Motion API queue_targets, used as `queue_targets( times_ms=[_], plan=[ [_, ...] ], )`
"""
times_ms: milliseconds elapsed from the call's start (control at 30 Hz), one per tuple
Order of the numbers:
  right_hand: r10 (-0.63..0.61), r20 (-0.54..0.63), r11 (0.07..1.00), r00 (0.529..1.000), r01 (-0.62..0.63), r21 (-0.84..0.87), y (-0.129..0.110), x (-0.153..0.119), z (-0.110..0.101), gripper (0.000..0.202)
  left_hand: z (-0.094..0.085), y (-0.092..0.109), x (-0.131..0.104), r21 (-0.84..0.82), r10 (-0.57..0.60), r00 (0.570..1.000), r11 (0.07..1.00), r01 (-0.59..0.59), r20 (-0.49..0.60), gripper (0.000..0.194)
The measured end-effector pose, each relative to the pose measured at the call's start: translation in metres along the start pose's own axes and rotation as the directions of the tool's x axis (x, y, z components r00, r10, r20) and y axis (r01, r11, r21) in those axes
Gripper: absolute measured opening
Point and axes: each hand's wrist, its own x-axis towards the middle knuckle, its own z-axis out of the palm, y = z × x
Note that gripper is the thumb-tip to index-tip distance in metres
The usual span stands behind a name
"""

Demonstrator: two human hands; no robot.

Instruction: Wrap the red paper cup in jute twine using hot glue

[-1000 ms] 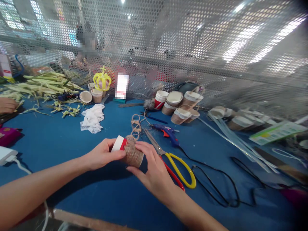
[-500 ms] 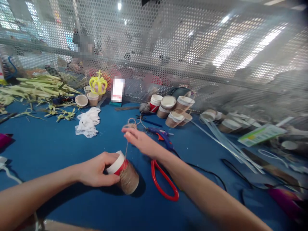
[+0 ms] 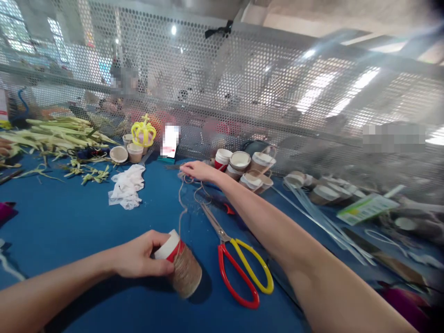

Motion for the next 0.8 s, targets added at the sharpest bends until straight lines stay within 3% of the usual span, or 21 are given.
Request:
queue_targets(
  times_ms=[67,167,267,367,467,600,800],
  plan=[
    [-0.010,-0.061,1.000,0.998,0.008,-0.027,-0.004,-0.023,-0.001,0.021,-0.002,-0.004,0.002,-0.054,-0.042,0.997,0.998,0.039,-0.061,0.027],
    [-0.019,-0.138,1.000,0.990,0.017,-0.012,-0.017,-0.078,0.005,0.033,-0.007,-0.009,0.006,-0.113,-0.063,0.968,0.993,0.037,-0.241,0.025],
    [-0.022,-0.176,1.000,0.984,0.026,0.018,-0.032,-0.138,0.029,0.026,-0.010,-0.012,0.009,-0.163,-0.060,0.909,0.987,-0.009,-0.413,0.024],
    [-0.096,-0.215,0.992,0.972,0.112,0.064,-0.037,-0.172,0.061,0.042,-0.011,-0.013,0.010,-0.166,-0.021,0.891,0.984,-0.061,-0.454,0.024],
    [-0.178,-0.267,0.975,0.947,0.207,0.083,-0.031,-0.176,0.085,0.044,-0.011,-0.011,0.010,-0.153,-0.029,0.895,0.987,-0.044,-0.445,0.025],
    [-0.307,-0.328,0.945,0.893,0.328,0.010,-0.021,-0.169,0.097,0.043,-0.013,-0.008,0.012,-0.146,-0.113,0.891,0.988,0.053,-0.440,0.038],
    [-0.307,-0.287,0.949,0.908,0.314,-0.022,-0.021,-0.175,0.099,0.056,-0.010,-0.007,0.013,-0.106,-0.189,0.876,0.982,0.158,-0.443,0.029]
  ],
)
